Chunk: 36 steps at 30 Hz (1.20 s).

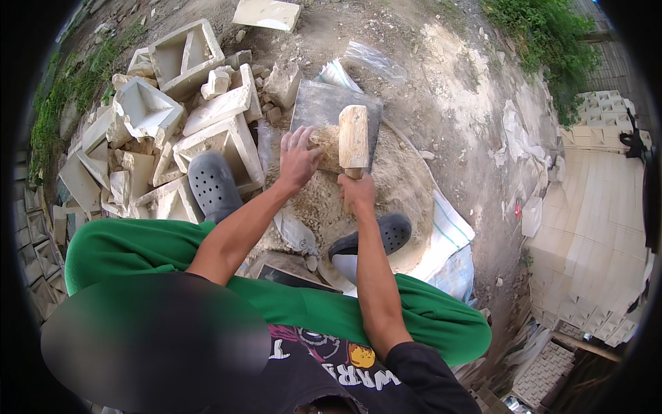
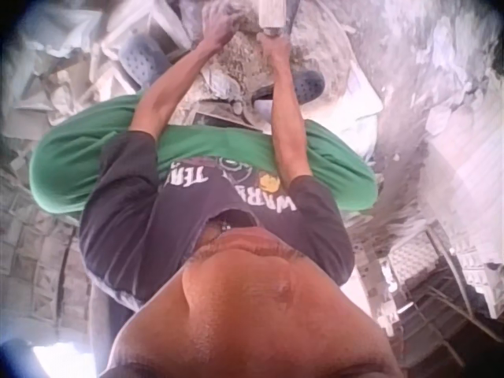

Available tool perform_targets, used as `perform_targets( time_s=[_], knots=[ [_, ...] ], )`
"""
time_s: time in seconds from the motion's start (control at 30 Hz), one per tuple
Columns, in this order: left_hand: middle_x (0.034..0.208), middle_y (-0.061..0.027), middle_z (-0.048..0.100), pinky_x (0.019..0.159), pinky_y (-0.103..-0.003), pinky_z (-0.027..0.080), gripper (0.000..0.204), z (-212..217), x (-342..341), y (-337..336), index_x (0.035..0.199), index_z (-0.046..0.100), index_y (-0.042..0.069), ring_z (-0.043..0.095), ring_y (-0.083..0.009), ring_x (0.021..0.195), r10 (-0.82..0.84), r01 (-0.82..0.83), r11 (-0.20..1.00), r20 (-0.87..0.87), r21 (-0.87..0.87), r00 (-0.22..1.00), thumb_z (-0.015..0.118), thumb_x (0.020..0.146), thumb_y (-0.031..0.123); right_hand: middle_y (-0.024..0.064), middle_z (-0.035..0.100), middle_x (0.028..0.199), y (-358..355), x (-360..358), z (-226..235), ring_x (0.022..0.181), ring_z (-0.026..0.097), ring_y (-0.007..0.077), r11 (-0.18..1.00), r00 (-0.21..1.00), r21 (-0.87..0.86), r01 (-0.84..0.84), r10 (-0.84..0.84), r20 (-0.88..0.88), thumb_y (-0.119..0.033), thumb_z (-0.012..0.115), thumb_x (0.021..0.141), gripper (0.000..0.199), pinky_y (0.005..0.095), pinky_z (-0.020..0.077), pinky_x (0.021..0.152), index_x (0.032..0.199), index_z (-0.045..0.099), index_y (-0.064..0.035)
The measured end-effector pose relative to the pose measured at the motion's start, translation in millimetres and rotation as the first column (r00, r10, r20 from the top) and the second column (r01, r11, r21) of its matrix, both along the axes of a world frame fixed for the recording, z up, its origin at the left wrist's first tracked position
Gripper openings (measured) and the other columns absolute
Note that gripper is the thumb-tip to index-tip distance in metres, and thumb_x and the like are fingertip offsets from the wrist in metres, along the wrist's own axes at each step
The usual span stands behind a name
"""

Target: The person sits on the ground and uses a wooden mallet to repeatedly strike a small stone fragment placed on a larger flat stone. The person breaks the stone into smaller pieces and dust, occasionally adjusting the fragment's position.

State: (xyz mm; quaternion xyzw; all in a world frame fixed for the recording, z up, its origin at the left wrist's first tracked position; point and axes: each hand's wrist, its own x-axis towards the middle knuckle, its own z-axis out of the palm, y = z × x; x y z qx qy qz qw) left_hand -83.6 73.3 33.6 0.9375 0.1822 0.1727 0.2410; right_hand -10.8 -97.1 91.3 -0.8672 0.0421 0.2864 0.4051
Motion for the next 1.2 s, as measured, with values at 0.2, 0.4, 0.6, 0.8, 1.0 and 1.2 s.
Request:
perform_targets(
  time_s=[0.2,0.4,0.6,0.8,1.0,1.2],
  knots=[
    [0.151,-0.0072,0.049,0.12,-0.052,0.02,0.018,5,35,1,0.102,0.081,0.026,0.037,-0.0292,0.144,0.002,-0.002,1.0,-0.014,0.009,1.0,0.075,0.085,0.029,0.009,0.067,0.063,-11,7,34,0.052,0.067,0.019,0.991,0.995,0.105,0.087,-0.092,0.047,-0.025,0.074,0.074,0.032,0.0357,0.0546,0.055,0.088,0.069,0.0027],
    [0.15,-0.0064,0.049,0.121,-0.049,0.018,0.024,6,41,12,0.108,0.078,0.022,0.036,-0.0267,0.145,-0.008,0.007,0.999,-0.024,-0.053,1.0,0.073,0.086,0.03,0.0083,0.068,0.063,1,16,54,0.054,0.068,0.0199,0.991,0.99,0.131,0.04,-0.057,0.131,-0.027,0.073,0.073,0.03,0.0372,0.0538,0.058,0.081,0.069,0.0021],
    [0.138,-0.0077,0.059,0.115,-0.048,0.03,0.028,-4,24,20,0.111,0.076,0.018,0.048,-0.0289,0.134,0.122,-0.113,0.985,0.062,-0.13,0.991,0.072,0.085,0.027,0.0182,0.073,0.078,10,-3,1,0.075,0.072,0.0352,0.994,0.971,0.096,-0.061,0.037,0.235,-0.033,0.074,0.072,0.034,0.0427,0.0555,0.07,0.085,0.072,-0.001],
    [0.132,-0.0095,0.063,0.106,-0.047,0.041,0.036,1,9,21,0.117,0.073,0.015,0.055,-0.0299,0.125,0.063,-0.052,0.972,0.044,-0.228,0.997,0.072,0.083,0.026,0.0211,0.074,0.085,7,-13,-14,0.088,0.074,0.0368,0.976,0.992,-0.208,-0.068,0.088,0.089,-0.041,0.074,0.071,0.047,0.0438,0.057,0.081,0.093,0.074,-0.0001],
    [0.129,-0.0077,0.064,0.104,-0.046,0.042,0.042,4,1,27,0.122,0.07,0.012,0.057,-0.0284,0.122,-0.002,-0.005,0.957,-0.024,-0.291,1.0,0.073,0.082,0.024,0.0126,0.071,0.065,17,-7,14,0.061,0.071,0.0254,0.992,0.993,0.126,0.018,-0.032,0.112,-0.034,0.072,0.072,0.04,0.0377,0.0571,0.068,0.088,0.073,0.0029],
    [0.128,-0.007,0.064,0.103,-0.046,0.043,0.045,-1,3,20,0.125,0.069,0.011,0.057,-0.0285,0.121,-0.035,0.034,0.984,-0.001,-0.173,0.999,0.073,0.082,0.021,0.0208,0.074,0.084,11,-11,-27,0.082,0.073,0.0349,0.976,0.967,-0.167,-0.139,0.17,0.189,-0.033,0.073,0.074,0.038,0.0408,0.0572,0.076,0.092,0.073,0.0007]
  ],
)
